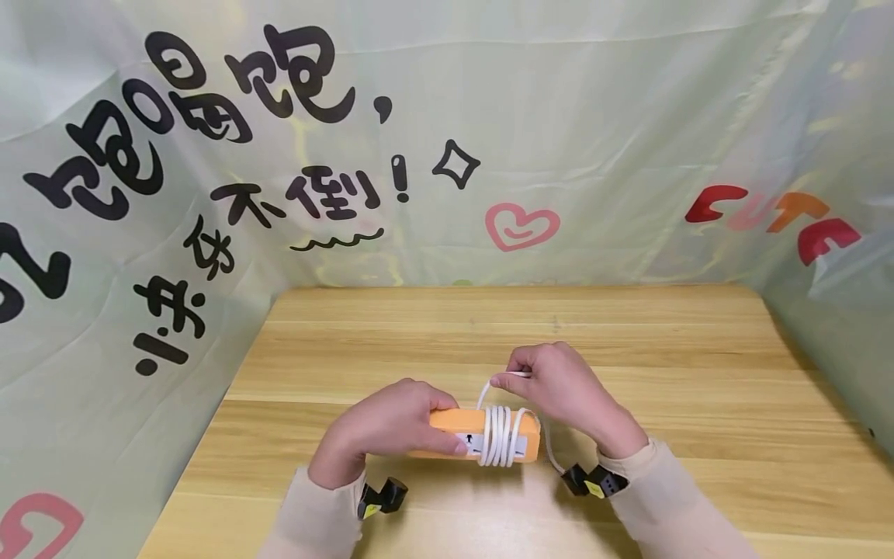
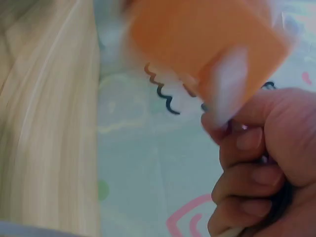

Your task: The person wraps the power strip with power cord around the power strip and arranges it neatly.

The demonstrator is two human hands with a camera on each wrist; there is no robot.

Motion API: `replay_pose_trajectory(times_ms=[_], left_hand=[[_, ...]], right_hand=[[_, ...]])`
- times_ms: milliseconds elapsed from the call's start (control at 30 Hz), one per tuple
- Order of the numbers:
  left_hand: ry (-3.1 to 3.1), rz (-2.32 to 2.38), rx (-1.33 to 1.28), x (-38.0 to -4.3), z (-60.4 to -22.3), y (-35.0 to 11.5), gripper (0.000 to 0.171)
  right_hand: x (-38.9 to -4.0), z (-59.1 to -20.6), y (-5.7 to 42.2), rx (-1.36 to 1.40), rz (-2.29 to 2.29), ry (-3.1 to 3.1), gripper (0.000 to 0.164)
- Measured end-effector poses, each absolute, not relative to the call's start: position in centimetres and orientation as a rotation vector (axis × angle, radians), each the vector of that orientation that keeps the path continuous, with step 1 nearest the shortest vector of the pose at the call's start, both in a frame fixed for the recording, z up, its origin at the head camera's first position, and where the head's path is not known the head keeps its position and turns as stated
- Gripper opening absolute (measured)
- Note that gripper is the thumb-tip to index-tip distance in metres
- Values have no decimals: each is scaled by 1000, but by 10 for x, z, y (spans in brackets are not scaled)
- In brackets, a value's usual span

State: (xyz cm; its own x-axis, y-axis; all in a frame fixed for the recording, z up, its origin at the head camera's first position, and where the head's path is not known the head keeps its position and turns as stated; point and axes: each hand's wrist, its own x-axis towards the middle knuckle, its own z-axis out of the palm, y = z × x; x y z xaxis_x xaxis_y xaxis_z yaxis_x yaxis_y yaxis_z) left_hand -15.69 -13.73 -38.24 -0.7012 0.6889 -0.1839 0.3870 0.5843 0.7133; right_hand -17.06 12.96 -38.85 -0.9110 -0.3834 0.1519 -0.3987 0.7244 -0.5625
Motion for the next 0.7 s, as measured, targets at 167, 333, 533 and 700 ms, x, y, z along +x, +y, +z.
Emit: replay_pose_trajectory(times_ms=[167,333,533,700], left_hand=[[2464,822,829,-156,-386,-131,20],[2520,774,773,-155,-386,-129,22],[2597,789,614,-154,-384,-127,26],[2709,816,509,-158,-383,-128,29]], right_hand=[[-161,-383,122,653,890,-2856,25],[-152,-381,115,698,801,-2777,22],[-146,-381,108,751,786,-2652,20],[-144,-381,102,770,863,-2592,13]])
